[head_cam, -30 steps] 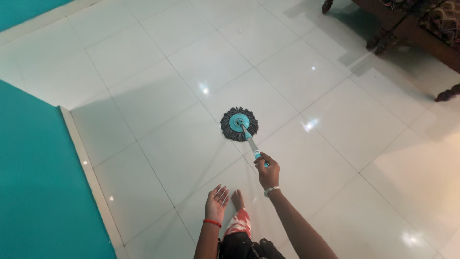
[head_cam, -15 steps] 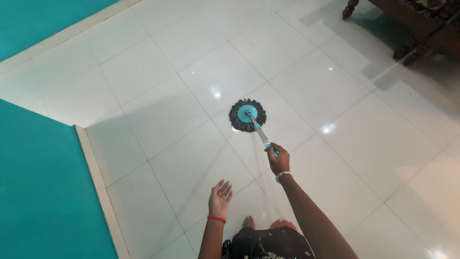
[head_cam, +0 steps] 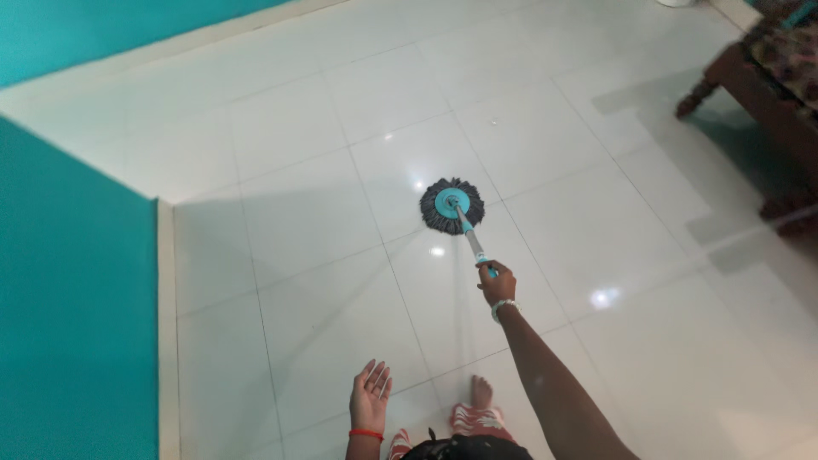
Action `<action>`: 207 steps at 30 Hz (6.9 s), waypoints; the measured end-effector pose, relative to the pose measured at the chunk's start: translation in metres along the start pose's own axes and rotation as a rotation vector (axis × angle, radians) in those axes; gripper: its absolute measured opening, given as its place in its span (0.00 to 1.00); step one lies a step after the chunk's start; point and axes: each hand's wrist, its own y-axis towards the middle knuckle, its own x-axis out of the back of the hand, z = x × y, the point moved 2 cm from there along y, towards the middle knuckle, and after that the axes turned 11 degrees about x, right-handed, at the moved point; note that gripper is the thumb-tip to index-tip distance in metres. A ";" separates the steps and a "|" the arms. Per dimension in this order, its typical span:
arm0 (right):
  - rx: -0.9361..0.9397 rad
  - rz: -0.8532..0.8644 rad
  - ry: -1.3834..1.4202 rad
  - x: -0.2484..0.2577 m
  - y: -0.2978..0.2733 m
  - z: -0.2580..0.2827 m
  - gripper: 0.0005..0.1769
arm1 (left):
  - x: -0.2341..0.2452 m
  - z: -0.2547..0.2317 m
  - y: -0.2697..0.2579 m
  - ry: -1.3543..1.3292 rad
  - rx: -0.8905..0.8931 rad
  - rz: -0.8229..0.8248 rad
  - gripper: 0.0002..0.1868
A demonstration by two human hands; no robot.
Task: The person mops a white tiled floor using a blue and grey spin mop. They move systematically across the room, cleaning the floor area near a teal wall and around a white pedestal sink.
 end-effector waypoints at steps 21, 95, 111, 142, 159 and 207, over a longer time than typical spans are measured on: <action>-0.262 0.592 -0.520 0.128 -0.014 -0.091 0.43 | 0.000 0.189 -0.128 -0.251 -0.274 -0.132 0.27; 0.829 0.696 -0.893 0.269 -0.137 -0.098 0.05 | 0.009 0.473 -0.190 -0.425 -0.191 -0.114 0.27; 0.614 0.836 -1.028 0.122 0.083 -0.063 0.22 | -0.118 0.320 -0.127 -0.476 -0.294 -0.240 0.27; 0.404 0.836 -1.141 0.440 -0.147 -0.212 0.22 | -0.012 0.594 -0.242 -0.354 -0.218 -0.131 0.27; 0.403 0.898 -1.156 0.702 -0.283 -0.280 0.22 | -0.033 0.838 -0.330 -0.355 -0.171 -0.048 0.26; 0.412 0.943 -1.117 1.148 -0.874 -0.406 0.25 | 0.236 1.277 -0.730 -0.231 -0.114 -0.018 0.27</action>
